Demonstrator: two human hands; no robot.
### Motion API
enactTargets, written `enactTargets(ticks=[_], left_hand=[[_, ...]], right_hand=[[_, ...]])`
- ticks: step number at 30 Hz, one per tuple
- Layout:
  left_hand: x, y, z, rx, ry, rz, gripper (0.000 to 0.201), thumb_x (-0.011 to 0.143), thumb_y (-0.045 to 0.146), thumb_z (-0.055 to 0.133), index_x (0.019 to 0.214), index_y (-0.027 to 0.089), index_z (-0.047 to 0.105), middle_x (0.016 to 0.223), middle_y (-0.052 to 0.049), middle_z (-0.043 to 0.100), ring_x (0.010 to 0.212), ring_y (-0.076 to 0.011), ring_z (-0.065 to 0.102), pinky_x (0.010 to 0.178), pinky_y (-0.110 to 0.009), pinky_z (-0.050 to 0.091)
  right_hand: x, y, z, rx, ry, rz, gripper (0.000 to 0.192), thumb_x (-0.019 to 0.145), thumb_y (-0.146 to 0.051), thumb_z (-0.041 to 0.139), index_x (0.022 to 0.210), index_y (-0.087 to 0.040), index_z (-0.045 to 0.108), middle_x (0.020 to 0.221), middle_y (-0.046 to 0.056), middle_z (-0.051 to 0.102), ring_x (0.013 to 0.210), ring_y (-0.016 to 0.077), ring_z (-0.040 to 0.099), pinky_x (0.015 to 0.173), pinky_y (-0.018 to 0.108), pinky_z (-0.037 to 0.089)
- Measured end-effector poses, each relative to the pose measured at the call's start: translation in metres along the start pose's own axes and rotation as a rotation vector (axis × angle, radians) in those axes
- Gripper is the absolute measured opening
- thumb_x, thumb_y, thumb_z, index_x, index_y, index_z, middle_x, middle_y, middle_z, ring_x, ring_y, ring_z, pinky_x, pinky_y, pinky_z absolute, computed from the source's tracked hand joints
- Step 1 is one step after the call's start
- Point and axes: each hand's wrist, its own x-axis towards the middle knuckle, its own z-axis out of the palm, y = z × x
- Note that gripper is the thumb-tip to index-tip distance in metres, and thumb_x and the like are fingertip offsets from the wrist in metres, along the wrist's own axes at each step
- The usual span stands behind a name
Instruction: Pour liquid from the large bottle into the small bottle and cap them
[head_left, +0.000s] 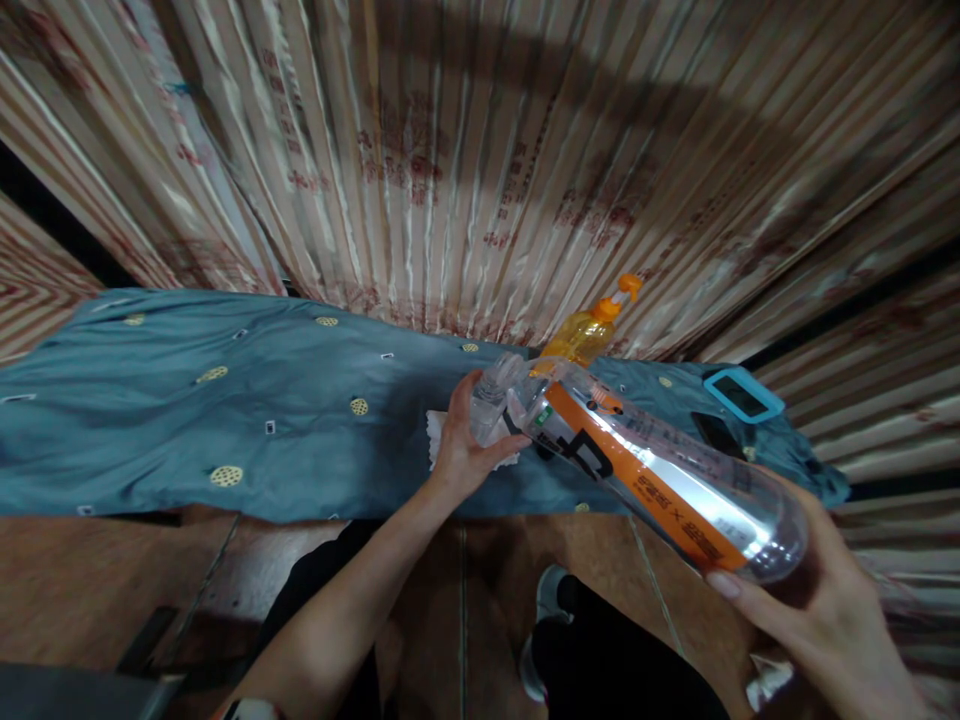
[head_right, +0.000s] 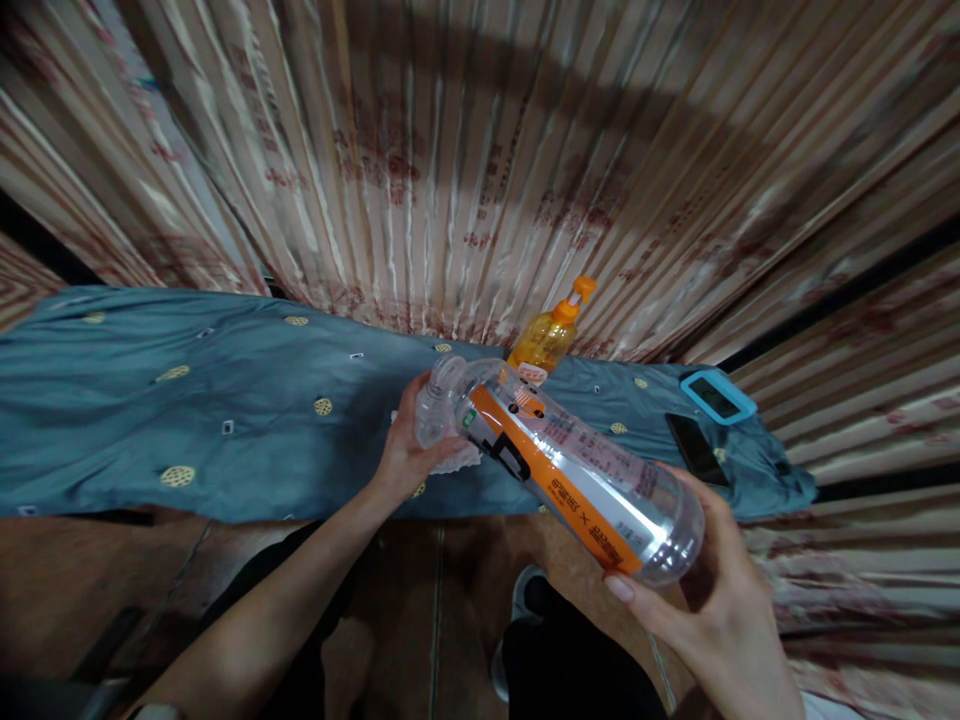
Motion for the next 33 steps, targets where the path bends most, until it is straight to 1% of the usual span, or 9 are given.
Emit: enactTargets(ticks=[4,8,12,17,20,22,26,29,33], left_hand=[[0.0,0.0004,0.0009,-0.018,0.014,0.02,0.097,0.066,0.061,0.087,0.145,0.023,0.046,0.145,-0.015,0.056,0.137,-0.0378,0.054,0.118,-0.059,0.04],[0.0003,0.0011,0.0,-0.016,0.0,0.003,0.099,0.066,0.063,0.088,0.145,0.022,0.044,0.147,-0.016,0.055,0.138,-0.0381,0.053,0.118,-0.058,0.039],[0.0002,0.0009,-0.0006,-0.012,-0.004,0.026,0.098,0.067,0.064,0.086,0.144,0.022,0.044,0.146,-0.016,0.055,0.137,-0.0384,0.053,0.118,-0.059,0.04],[0.0,0.0014,-0.0004,-0.009,-0.005,0.02,0.098,0.067,0.064,0.085,0.145,0.021,0.043,0.145,-0.017,0.055,0.137,-0.0385,0.054,0.116,-0.061,0.041],[0.0,0.003,-0.0005,-0.006,-0.013,0.003,0.099,0.067,0.064,0.086,0.145,0.021,0.043,0.145,-0.018,0.056,0.136,-0.0378,0.054,0.117,-0.058,0.041],[0.0,0.0039,-0.0005,-0.001,-0.011,-0.007,0.099,0.067,0.064,0.086,0.145,0.021,0.043,0.146,-0.017,0.056,0.137,-0.0374,0.054,0.117,-0.057,0.041],[0.0,0.0038,0.0,0.003,0.0,-0.003,0.099,0.066,0.063,0.086,0.144,0.021,0.043,0.146,-0.017,0.055,0.137,-0.0384,0.054,0.116,-0.06,0.041],[0.0002,0.003,0.0006,-0.004,0.009,0.011,0.097,0.066,0.061,0.087,0.144,0.021,0.045,0.144,-0.017,0.056,0.136,-0.0392,0.055,0.116,-0.062,0.041],[0.0001,0.0021,0.0011,-0.018,0.013,-0.005,0.1,0.064,0.063,0.087,0.144,0.02,0.044,0.145,-0.018,0.055,0.137,-0.0399,0.053,0.117,-0.064,0.04]], right_hand=[[-0.0014,0.0014,0.0,0.03,-0.015,0.027,0.077,0.082,-0.068,0.076,0.137,-0.018,0.058,0.132,0.012,0.061,0.113,0.0345,0.065,0.096,0.042,0.059],[-0.002,0.0028,-0.0003,0.057,-0.011,0.052,0.08,0.079,-0.065,0.078,0.14,-0.017,0.057,0.134,0.013,0.06,0.117,0.0353,0.064,0.097,0.042,0.059],[-0.0024,0.0052,-0.0007,0.032,-0.012,0.033,0.081,0.08,-0.066,0.077,0.141,-0.016,0.057,0.136,0.013,0.06,0.118,0.037,0.063,0.101,0.049,0.056],[-0.0024,0.003,-0.0004,0.046,-0.019,0.055,0.079,0.081,-0.063,0.077,0.141,-0.016,0.057,0.136,0.013,0.059,0.119,0.0369,0.062,0.099,0.044,0.058],[-0.0023,0.002,0.0002,0.035,-0.023,0.047,0.079,0.082,-0.064,0.076,0.141,-0.016,0.056,0.136,0.014,0.059,0.119,0.0388,0.062,0.1,0.047,0.057],[-0.0021,0.0024,0.0004,0.031,-0.024,0.04,0.077,0.084,-0.064,0.075,0.142,-0.017,0.056,0.136,0.014,0.059,0.118,0.0382,0.063,0.1,0.047,0.057],[-0.0017,0.0028,-0.0002,0.035,-0.022,0.02,0.079,0.083,-0.065,0.076,0.141,-0.016,0.056,0.136,0.014,0.059,0.117,0.038,0.063,0.099,0.046,0.058],[-0.0016,0.0004,-0.0009,0.071,-0.034,0.058,0.077,0.083,-0.063,0.076,0.141,-0.018,0.056,0.137,0.012,0.059,0.12,0.0387,0.062,0.101,0.045,0.057],[-0.0004,-0.0029,-0.0006,0.082,-0.02,0.075,0.076,0.08,-0.063,0.078,0.139,-0.021,0.058,0.136,0.011,0.059,0.12,0.0387,0.062,0.099,0.045,0.059]])
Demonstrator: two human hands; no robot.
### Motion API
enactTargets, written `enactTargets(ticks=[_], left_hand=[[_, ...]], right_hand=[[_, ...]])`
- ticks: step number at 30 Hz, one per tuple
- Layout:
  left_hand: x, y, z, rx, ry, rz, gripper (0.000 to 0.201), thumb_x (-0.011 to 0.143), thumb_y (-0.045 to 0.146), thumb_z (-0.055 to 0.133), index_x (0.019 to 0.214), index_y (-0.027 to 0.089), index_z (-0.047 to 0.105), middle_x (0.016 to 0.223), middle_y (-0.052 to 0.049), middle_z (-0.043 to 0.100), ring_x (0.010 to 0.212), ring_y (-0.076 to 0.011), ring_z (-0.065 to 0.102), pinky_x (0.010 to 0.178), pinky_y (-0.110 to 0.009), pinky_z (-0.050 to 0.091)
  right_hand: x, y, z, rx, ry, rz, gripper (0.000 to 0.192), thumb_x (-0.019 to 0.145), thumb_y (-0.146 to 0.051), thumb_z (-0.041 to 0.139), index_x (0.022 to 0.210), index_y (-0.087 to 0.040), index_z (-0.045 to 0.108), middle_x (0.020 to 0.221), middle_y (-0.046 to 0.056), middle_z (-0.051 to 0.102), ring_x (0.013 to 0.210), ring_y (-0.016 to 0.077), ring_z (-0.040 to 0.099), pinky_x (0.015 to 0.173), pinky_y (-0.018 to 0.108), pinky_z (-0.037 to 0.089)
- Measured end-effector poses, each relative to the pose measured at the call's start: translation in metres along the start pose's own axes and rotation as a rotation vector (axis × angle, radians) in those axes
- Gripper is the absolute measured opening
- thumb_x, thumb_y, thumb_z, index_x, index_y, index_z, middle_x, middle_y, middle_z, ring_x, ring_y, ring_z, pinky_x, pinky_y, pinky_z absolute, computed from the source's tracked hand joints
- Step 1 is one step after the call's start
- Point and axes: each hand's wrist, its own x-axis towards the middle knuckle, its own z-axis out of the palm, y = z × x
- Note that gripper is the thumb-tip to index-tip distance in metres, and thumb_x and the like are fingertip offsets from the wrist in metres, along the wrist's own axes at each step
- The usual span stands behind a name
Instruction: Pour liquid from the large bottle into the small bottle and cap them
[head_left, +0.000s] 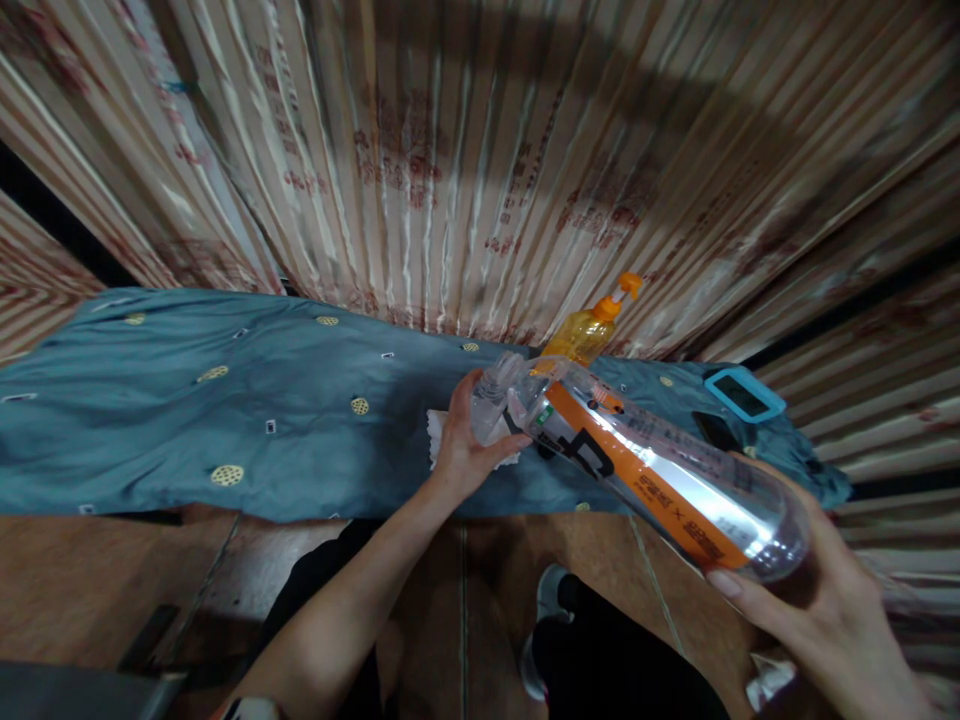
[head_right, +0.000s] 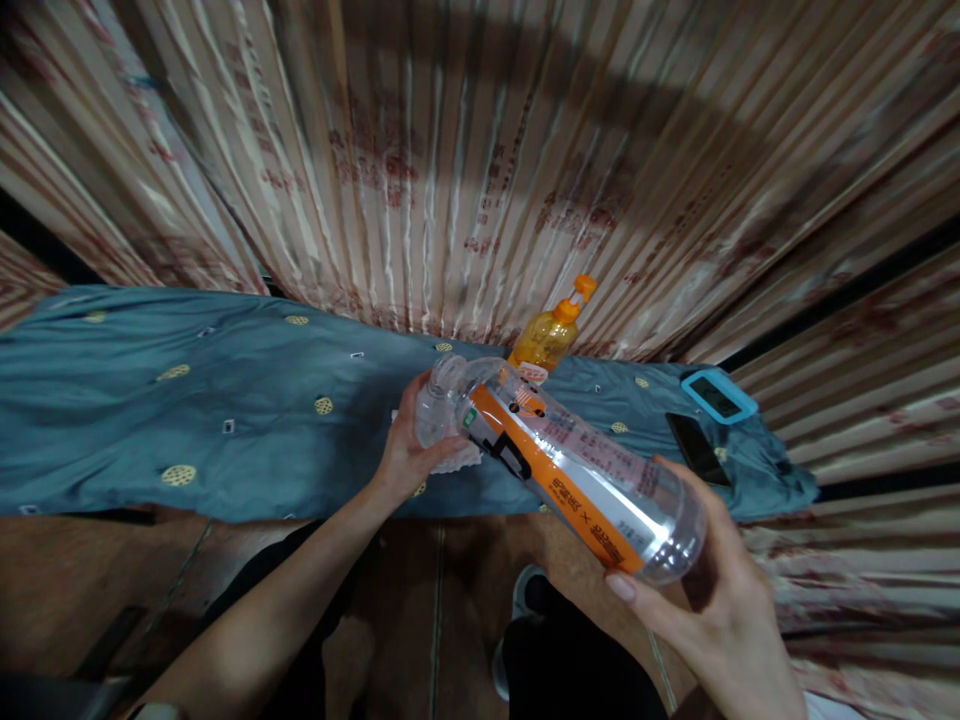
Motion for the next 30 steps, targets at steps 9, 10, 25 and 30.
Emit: enactTargets(ticks=[9,10,25,30], left_hand=[[0.0,-0.0007,0.0003,0.0,-0.007,0.01,0.099,0.065,0.064,0.087,0.144,0.024,0.044,0.146,-0.016,0.055,0.138,-0.0388,0.053,0.118,-0.061,0.039],[0.0001,-0.0005,0.0002,0.004,-0.01,0.01,0.099,0.065,0.066,0.086,0.145,0.023,0.044,0.146,-0.016,0.055,0.138,-0.0387,0.053,0.118,-0.061,0.04],[0.0002,0.001,-0.0021,-0.002,-0.028,-0.015,0.101,0.065,0.066,0.086,0.145,0.022,0.043,0.147,-0.017,0.054,0.14,-0.0383,0.051,0.119,-0.058,0.038],[-0.0001,-0.0002,-0.002,-0.016,-0.031,-0.001,0.098,0.066,0.066,0.085,0.145,0.022,0.044,0.147,-0.017,0.054,0.14,-0.0393,0.051,0.12,-0.06,0.038]], right_hand=[[-0.0005,0.0016,0.0001,-0.007,-0.004,-0.005,0.078,0.08,-0.063,0.078,0.139,-0.016,0.057,0.138,0.014,0.058,0.121,0.0403,0.061,0.1,0.047,0.058],[-0.0009,0.0014,0.0,0.003,-0.004,-0.002,0.077,0.081,-0.062,0.079,0.139,-0.017,0.058,0.137,0.014,0.058,0.121,0.0398,0.061,0.1,0.045,0.057],[-0.002,0.0021,0.0003,0.018,-0.005,0.038,0.083,0.078,-0.063,0.079,0.143,-0.017,0.055,0.143,0.015,0.055,0.125,0.0433,0.058,0.106,0.053,0.053],[-0.002,0.0002,0.0,0.047,-0.011,0.062,0.08,0.079,-0.06,0.081,0.143,-0.02,0.055,0.141,0.013,0.056,0.126,0.041,0.058,0.109,0.048,0.052]])
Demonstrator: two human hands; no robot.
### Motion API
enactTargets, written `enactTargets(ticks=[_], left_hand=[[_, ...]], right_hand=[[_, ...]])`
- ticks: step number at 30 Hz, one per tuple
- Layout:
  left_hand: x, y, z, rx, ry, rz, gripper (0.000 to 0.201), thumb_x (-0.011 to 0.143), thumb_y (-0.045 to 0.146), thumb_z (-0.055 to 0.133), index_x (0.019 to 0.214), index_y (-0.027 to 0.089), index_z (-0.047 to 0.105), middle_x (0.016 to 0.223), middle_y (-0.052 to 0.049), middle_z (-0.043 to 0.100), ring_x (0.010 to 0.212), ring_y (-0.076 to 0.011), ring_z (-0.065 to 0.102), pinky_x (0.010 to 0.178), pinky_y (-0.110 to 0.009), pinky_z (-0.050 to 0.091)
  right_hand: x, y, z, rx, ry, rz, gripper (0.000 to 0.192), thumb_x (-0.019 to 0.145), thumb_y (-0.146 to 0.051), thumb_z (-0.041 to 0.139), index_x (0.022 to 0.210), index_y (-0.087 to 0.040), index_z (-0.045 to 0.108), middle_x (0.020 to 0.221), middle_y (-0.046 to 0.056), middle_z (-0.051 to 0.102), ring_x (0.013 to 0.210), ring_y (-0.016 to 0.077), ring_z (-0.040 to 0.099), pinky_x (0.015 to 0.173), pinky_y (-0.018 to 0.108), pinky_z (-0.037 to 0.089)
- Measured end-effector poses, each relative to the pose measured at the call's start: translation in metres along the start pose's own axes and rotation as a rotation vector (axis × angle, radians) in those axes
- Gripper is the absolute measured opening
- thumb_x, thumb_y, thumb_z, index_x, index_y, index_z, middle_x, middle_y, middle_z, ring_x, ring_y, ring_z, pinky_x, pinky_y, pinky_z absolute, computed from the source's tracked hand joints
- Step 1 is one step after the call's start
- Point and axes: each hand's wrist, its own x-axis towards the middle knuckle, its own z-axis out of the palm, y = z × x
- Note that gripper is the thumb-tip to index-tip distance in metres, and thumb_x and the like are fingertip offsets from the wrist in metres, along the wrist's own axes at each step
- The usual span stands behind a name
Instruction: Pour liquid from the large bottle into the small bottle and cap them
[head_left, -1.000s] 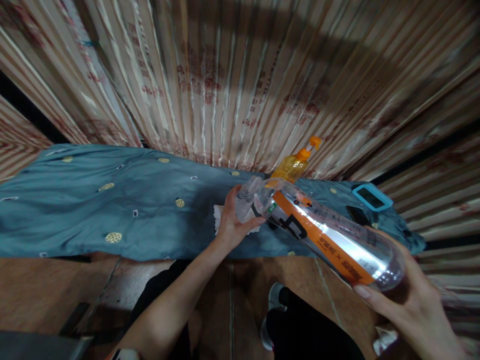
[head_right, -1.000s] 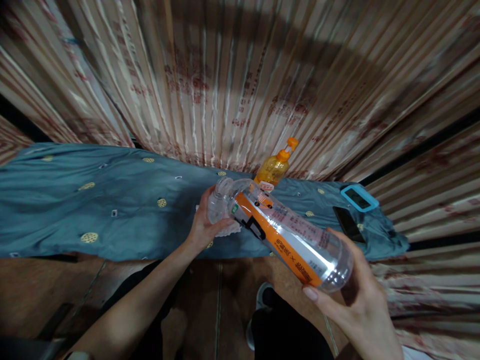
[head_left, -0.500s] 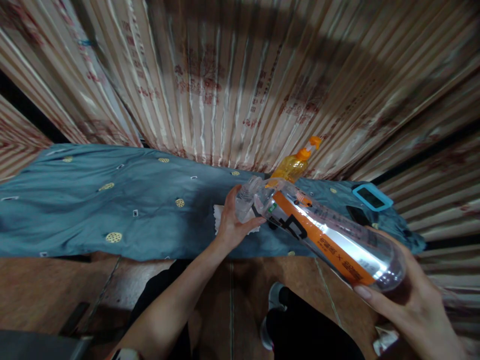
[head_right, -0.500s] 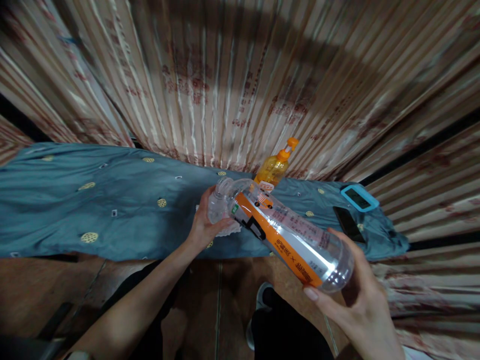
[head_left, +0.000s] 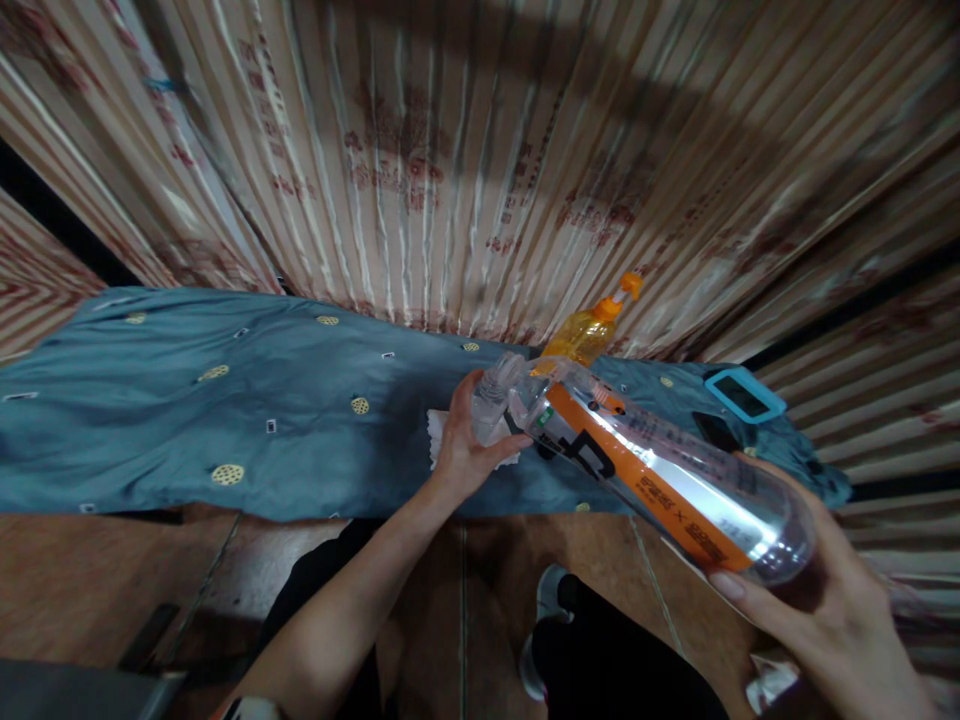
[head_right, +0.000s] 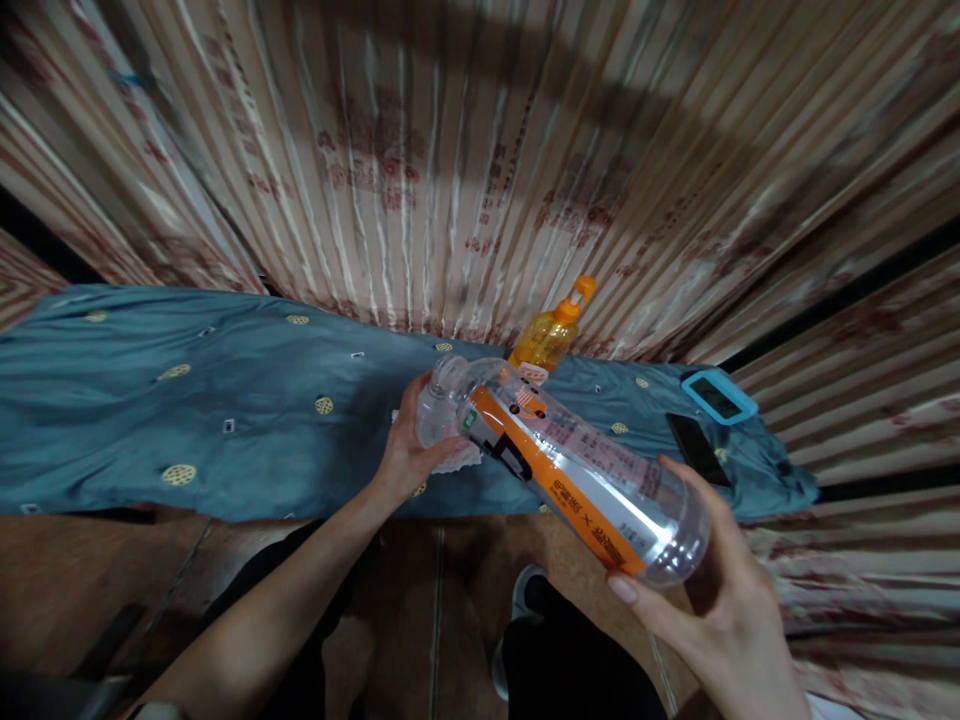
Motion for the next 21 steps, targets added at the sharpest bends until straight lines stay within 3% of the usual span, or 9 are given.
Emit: enactTargets(ticks=[8,21], left_hand=[[-0.0002,-0.0031,0.0016,0.003,0.01,0.024,0.098,0.067,0.067,0.084,0.145,0.024,0.044,0.148,-0.016,0.054,0.14,-0.0377,0.052,0.119,-0.059,0.039],[-0.0004,-0.0003,0.0014,-0.014,0.008,-0.021,0.097,0.067,0.062,0.087,0.145,0.024,0.043,0.149,-0.016,0.054,0.141,-0.0372,0.051,0.12,-0.059,0.037]], right_hand=[[0.0006,-0.0012,-0.0003,-0.012,0.004,0.022,0.083,0.076,-0.062,0.082,0.141,-0.018,0.055,0.139,0.015,0.057,0.125,0.0451,0.057,0.106,0.055,0.052],[-0.0005,0.0045,0.0003,-0.052,0.016,-0.02,0.084,0.077,-0.067,0.079,0.142,-0.019,0.056,0.139,0.014,0.057,0.122,0.042,0.06,0.105,0.055,0.053]])
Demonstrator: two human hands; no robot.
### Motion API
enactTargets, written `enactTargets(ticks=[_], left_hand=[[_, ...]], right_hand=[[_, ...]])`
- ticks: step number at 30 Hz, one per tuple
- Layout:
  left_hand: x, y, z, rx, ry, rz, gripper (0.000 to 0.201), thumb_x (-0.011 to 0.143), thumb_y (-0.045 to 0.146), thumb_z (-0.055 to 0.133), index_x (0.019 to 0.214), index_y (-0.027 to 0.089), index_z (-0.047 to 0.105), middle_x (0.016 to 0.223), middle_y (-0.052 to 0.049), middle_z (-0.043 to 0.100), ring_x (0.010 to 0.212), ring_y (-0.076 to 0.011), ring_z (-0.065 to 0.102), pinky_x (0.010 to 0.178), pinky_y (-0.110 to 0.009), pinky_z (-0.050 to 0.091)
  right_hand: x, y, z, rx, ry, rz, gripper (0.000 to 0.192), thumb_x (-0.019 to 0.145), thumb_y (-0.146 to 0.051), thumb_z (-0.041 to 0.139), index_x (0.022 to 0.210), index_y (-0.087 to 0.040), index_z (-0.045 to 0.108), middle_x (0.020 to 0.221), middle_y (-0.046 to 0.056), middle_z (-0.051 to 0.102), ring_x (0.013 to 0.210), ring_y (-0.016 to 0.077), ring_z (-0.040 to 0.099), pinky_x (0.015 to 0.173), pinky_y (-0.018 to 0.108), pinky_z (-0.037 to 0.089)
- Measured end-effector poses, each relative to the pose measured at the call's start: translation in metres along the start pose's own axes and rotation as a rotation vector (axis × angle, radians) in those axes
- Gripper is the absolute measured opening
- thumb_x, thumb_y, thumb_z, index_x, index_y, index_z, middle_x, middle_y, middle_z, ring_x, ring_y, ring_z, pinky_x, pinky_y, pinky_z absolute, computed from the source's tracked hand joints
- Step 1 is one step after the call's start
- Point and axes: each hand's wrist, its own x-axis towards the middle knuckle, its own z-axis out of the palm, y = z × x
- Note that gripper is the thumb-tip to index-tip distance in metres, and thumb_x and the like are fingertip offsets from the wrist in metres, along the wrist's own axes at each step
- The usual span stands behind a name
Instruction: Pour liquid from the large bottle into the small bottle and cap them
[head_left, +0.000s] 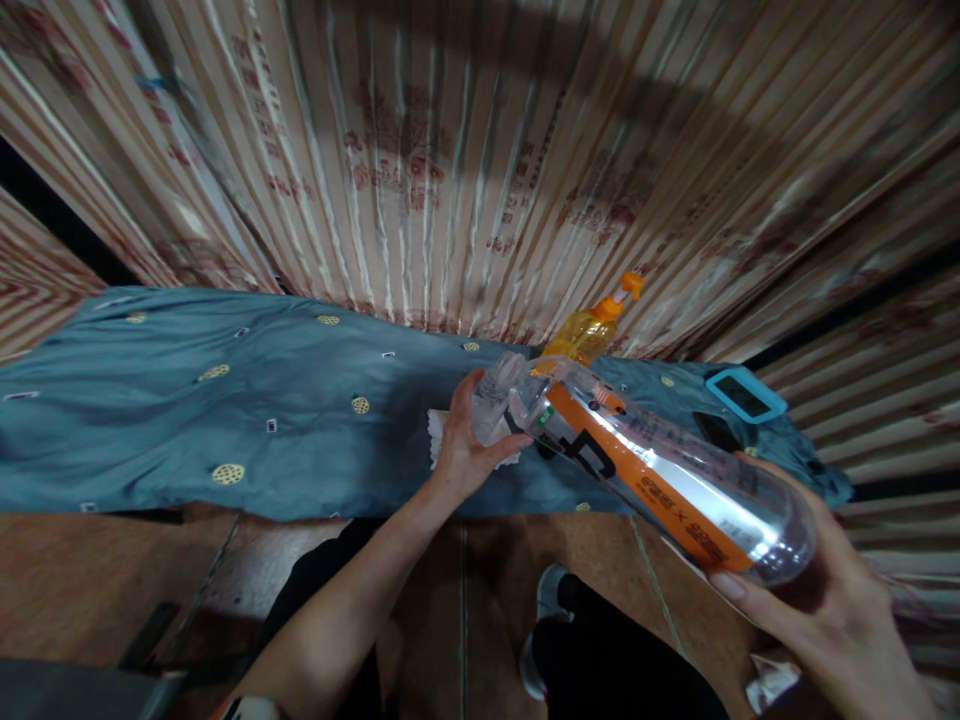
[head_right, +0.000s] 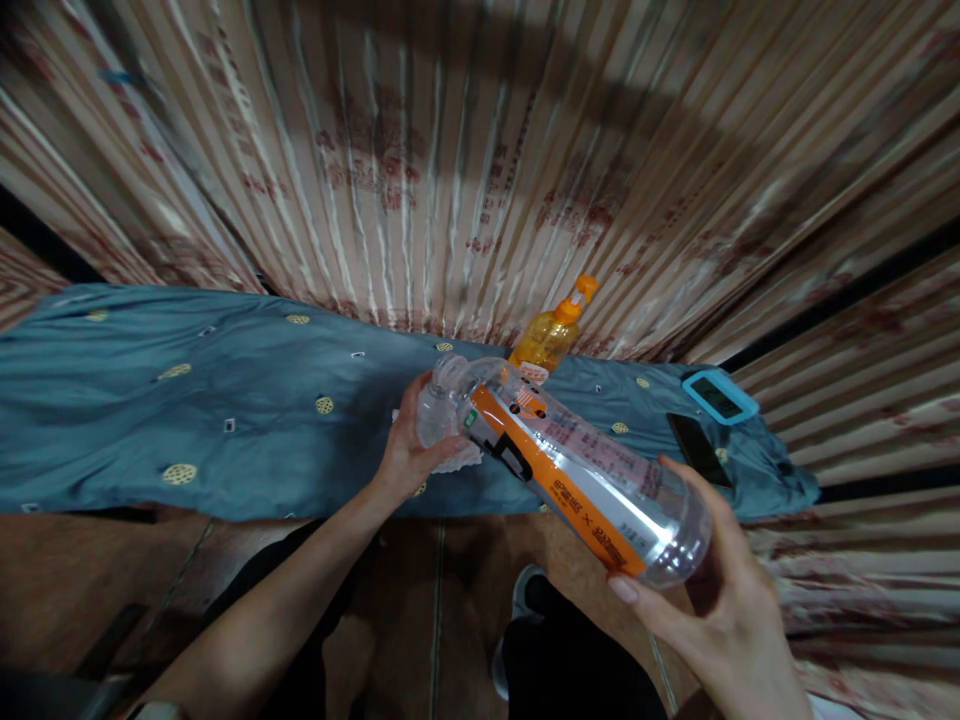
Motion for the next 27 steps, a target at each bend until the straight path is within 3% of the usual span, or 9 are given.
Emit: enactTargets(ticks=[7,13,27], left_hand=[[0.0007,0.0031,-0.0002,0.022,0.01,0.002,0.098,0.065,0.06,0.089,0.143,0.022,0.045,0.146,-0.016,0.056,0.138,-0.0378,0.053,0.118,-0.058,0.04],[0.0002,0.001,0.0002,0.011,0.005,0.018,0.097,0.067,0.064,0.086,0.144,0.023,0.044,0.147,-0.016,0.054,0.14,-0.038,0.051,0.119,-0.059,0.038],[0.0007,-0.0056,0.0007,-0.005,0.012,0.043,0.098,0.066,0.065,0.086,0.145,0.025,0.045,0.147,-0.015,0.055,0.139,-0.0381,0.052,0.118,-0.059,0.04]], right_hand=[[0.0002,0.002,-0.0019,0.006,-0.029,0.016,0.083,0.078,-0.064,0.079,0.144,-0.021,0.053,0.14,0.013,0.057,0.124,0.0416,0.059,0.11,0.057,0.047],[0.001,-0.0044,-0.0022,0.027,-0.029,0.051,0.078,0.078,-0.058,0.08,0.142,-0.02,0.055,0.139,0.015,0.058,0.126,0.0434,0.057,0.111,0.048,0.049],[-0.0004,-0.001,-0.0027,0.015,-0.027,0.044,0.079,0.079,-0.06,0.08,0.143,-0.021,0.055,0.141,0.016,0.056,0.126,0.0437,0.058,0.111,0.05,0.049]])
